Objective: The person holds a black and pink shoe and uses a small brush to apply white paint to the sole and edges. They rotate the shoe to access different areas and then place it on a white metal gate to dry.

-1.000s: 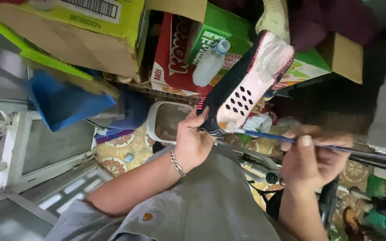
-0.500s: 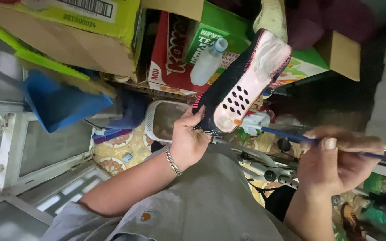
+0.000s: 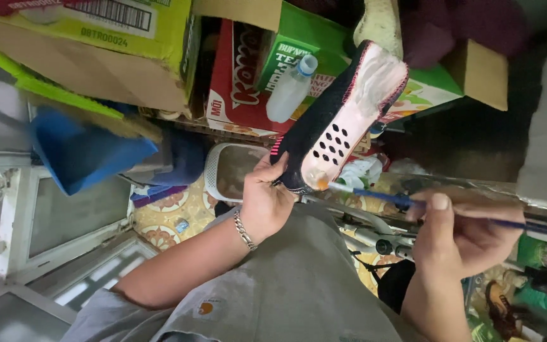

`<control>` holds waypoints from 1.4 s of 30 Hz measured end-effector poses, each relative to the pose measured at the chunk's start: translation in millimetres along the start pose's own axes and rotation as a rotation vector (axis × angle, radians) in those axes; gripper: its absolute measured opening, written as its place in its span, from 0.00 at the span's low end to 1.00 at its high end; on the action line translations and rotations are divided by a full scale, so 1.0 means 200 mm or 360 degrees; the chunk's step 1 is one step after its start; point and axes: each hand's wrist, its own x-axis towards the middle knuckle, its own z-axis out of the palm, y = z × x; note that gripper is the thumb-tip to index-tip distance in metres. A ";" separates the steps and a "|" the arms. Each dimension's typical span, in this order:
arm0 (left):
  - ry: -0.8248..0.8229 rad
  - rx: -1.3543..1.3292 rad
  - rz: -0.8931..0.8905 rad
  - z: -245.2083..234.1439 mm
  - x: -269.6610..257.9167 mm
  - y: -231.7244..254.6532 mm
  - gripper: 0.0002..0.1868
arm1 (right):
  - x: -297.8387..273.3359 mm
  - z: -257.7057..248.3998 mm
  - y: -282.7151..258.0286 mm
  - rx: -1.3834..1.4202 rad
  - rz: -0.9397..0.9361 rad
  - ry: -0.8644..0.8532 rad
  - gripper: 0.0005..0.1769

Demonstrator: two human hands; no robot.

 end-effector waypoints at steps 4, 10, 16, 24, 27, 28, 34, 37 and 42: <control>-0.0291 -0.0024 0.0031 0.00 -0.01 0.01 0.26 | 0.04 -0.08 0.12 -0.0283 -0.0210 0.0074 0.18; -0.0256 -0.0005 0.0020 -0.03 0.00 0.00 0.22 | 0.03 -0.05 0.02 0.0073 -0.0170 -0.0266 0.15; -0.0120 -0.0040 0.0030 -0.05 0.02 -0.01 0.27 | 0.02 -0.04 0.04 -0.0132 -0.0358 -0.0022 0.18; -0.0055 -0.0026 0.0006 -0.02 0.00 -0.01 0.26 | 0.06 -0.02 0.11 -0.0040 -0.0326 0.0022 0.17; -0.0090 -0.0020 0.0008 -0.03 0.00 0.00 0.23 | 0.02 -0.03 0.05 0.0200 -0.0211 -0.0173 0.16; -0.0092 -0.0020 0.0007 -0.02 0.00 0.00 0.23 | 0.01 -0.02 0.06 0.0199 -0.0213 -0.0172 0.16; -0.0005 0.0028 0.0007 -0.05 0.02 -0.01 0.24 | 0.01 0.01 0.07 -0.0036 -0.0283 -0.0078 0.15; -0.0201 -0.0028 0.0023 -0.04 0.00 -0.01 0.20 | -0.01 0.04 0.05 0.0228 -0.0133 -0.0052 0.19; 0.0040 -0.0038 -0.0012 -0.04 0.02 -0.02 0.24 | 0.03 0.07 0.12 0.0056 -0.0222 -0.0022 0.17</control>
